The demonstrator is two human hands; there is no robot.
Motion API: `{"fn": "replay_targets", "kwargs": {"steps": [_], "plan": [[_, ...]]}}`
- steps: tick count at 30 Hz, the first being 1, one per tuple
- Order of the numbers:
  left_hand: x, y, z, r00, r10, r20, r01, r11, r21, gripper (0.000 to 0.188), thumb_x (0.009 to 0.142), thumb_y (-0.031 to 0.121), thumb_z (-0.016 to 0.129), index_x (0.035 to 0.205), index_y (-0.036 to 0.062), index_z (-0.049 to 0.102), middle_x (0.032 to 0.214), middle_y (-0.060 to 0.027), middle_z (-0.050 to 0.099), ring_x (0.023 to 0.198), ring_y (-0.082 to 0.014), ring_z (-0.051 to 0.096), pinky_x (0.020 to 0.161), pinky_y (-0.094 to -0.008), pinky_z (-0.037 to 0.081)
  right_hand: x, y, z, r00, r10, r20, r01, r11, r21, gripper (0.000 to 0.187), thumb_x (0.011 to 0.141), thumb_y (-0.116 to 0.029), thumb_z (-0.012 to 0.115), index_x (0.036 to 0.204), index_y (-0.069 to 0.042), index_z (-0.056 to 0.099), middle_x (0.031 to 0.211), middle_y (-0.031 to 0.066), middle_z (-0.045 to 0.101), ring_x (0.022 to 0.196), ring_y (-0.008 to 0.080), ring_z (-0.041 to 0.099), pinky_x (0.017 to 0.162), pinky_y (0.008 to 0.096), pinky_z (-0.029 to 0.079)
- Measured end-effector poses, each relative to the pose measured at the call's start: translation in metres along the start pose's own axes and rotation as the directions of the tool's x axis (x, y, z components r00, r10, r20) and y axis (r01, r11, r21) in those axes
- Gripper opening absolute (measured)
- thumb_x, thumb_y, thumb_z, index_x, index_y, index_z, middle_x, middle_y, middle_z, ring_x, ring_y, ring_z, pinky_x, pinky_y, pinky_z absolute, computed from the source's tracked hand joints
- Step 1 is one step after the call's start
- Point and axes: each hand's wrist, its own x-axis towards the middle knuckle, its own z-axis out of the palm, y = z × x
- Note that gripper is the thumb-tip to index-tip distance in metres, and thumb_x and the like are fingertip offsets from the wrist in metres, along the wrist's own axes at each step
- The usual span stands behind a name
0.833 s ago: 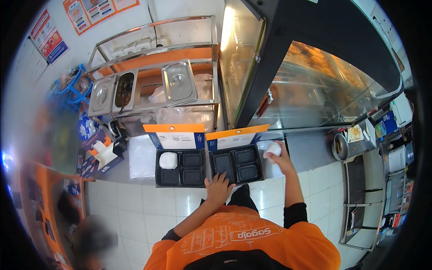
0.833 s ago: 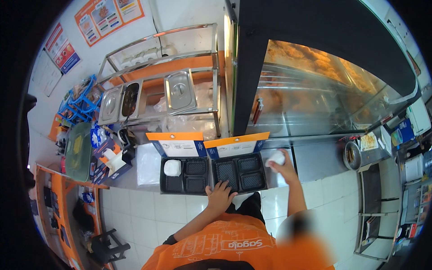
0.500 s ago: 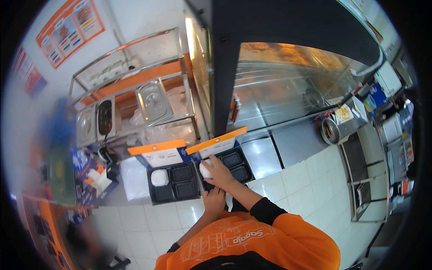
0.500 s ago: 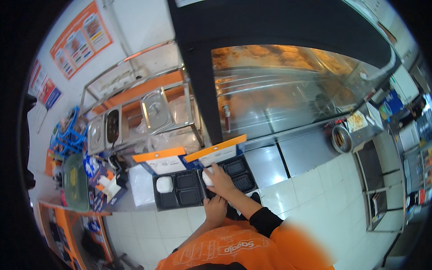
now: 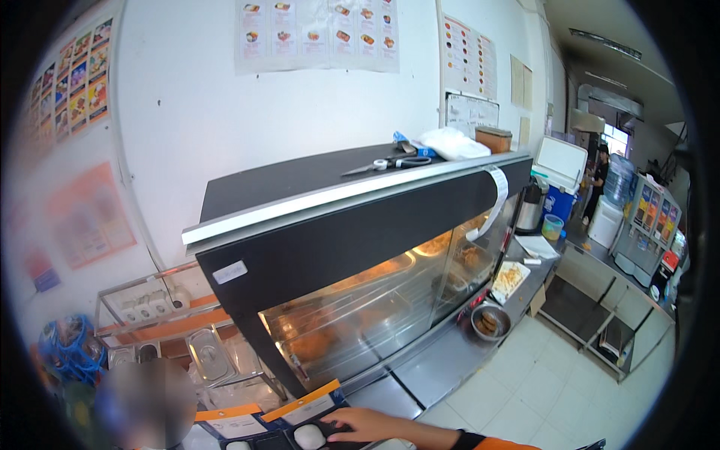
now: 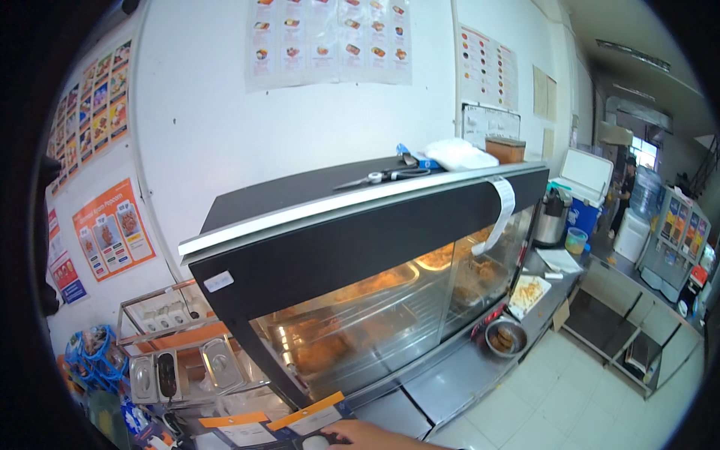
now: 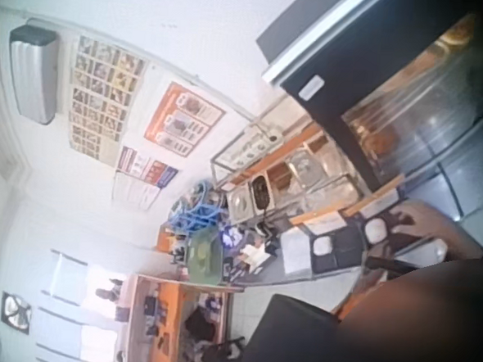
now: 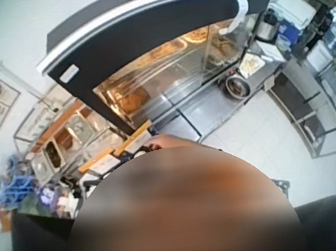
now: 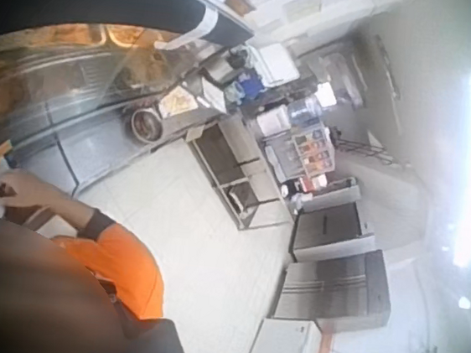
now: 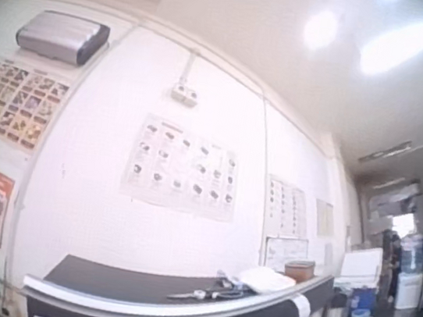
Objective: The person assembles a bento box by placing rice balls into a black tray, adding fried chicken cutlets, and including a side of yellow food. The person then closes the orange box and places it on the counter.
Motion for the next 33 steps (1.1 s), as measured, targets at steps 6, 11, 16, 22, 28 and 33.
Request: {"fn": "replay_targets", "kwargs": {"steps": [6, 11, 16, 22, 28, 33], "plan": [[0.090, 0.123, -0.029, 0.934, 0.273, -0.231, -0.264, 0.962, 0.070, 0.014, 0.090, 0.011, 0.059, 0.098, 0.0052, 0.069, 0.083, -0.0150, 0.066, 0.072, -0.0317, 0.061, 0.070, -0.0438, 0.046, -0.120, -0.096, -0.259, 0.618, -0.447, -0.647, 0.122, 0.867, -0.483, 0.015, 0.086, -0.007, 0.068, 0.099, -0.002, 0.064, 0.097, 0.0117, 0.070, 0.090, 0.0246, 0.070, 0.080, 0.0335, 0.054], [0.153, 0.300, -0.032, 0.825, 0.447, -0.346, -0.560, 0.732, -0.388, 0.014, 0.091, 0.009, 0.061, 0.102, 0.0021, 0.066, 0.084, -0.0150, 0.065, 0.073, -0.0284, 0.058, 0.068, -0.0394, 0.046, -0.100, -0.119, -0.465, 0.388, -0.633, -0.670, -0.044, 0.713, -0.700, 0.023, 0.090, -0.016, 0.066, 0.104, 0.002, 0.068, 0.099, 0.0163, 0.071, 0.094, 0.0257, 0.069, 0.085, 0.0351, 0.052], [0.181, 0.447, -0.063, 0.588, 0.605, -0.536, -0.697, 0.042, -0.716, 0.033, 0.097, 0.033, 0.060, 0.120, 0.0105, 0.055, 0.100, -0.0136, 0.067, 0.091, -0.0273, 0.061, 0.083, -0.0443, 0.047, -0.057, -0.109, -0.555, 0.696, -0.214, -0.686, -0.416, 0.659, -0.627, 0.036, 0.082, -0.036, 0.074, 0.091, -0.001, 0.075, 0.088, 0.0175, 0.073, 0.087, 0.0297, 0.071, 0.081, 0.0379, 0.055], [0.178, 0.513, -0.072, 0.550, 0.617, -0.562, -0.634, -0.130, -0.763, 0.024, 0.097, 0.019, 0.062, 0.119, 0.0206, 0.055, 0.103, -0.0010, 0.068, 0.110, -0.0219, 0.056, 0.103, -0.0472, 0.038, -0.041, -0.100, -0.550, 0.758, -0.320, -0.568, -0.313, 0.584, -0.749, 0.016, 0.078, -0.018, 0.070, 0.080, -0.003, 0.076, 0.078, 0.0178, 0.072, 0.074, 0.0297, 0.071, 0.075, 0.0361, 0.056], [0.202, 0.519, -0.053, 0.583, 0.554, -0.594, -0.687, -0.053, -0.724, 0.027, 0.093, 0.022, 0.063, 0.119, 0.0140, 0.057, 0.105, -0.0054, 0.068, 0.104, -0.0229, 0.059, 0.094, -0.0453, 0.042, -0.037, -0.093, -0.571, 0.722, -0.394, -0.568, -0.154, 0.710, -0.688, 0.010, 0.075, -0.010, 0.076, 0.083, -0.005, 0.075, 0.083, 0.0146, 0.073, 0.080, 0.0251, 0.070, 0.075, 0.0333, 0.055], [0.302, 0.536, -0.041, 0.589, 0.602, -0.540, -0.788, 0.577, -0.217, 0.025, 0.090, 0.022, 0.059, 0.107, 0.0035, 0.063, 0.108, -0.0107, 0.067, 0.103, -0.0280, 0.059, 0.095, -0.0449, 0.041, -0.035, -0.094, -0.606, 0.788, -0.238, -0.568, 0.044, 0.941, -0.334, 0.019, 0.083, -0.018, 0.075, 0.092, -0.001, 0.071, 0.083, 0.0091, 0.071, 0.076, 0.0170, 0.066, 0.069, 0.0292, 0.051]]}}
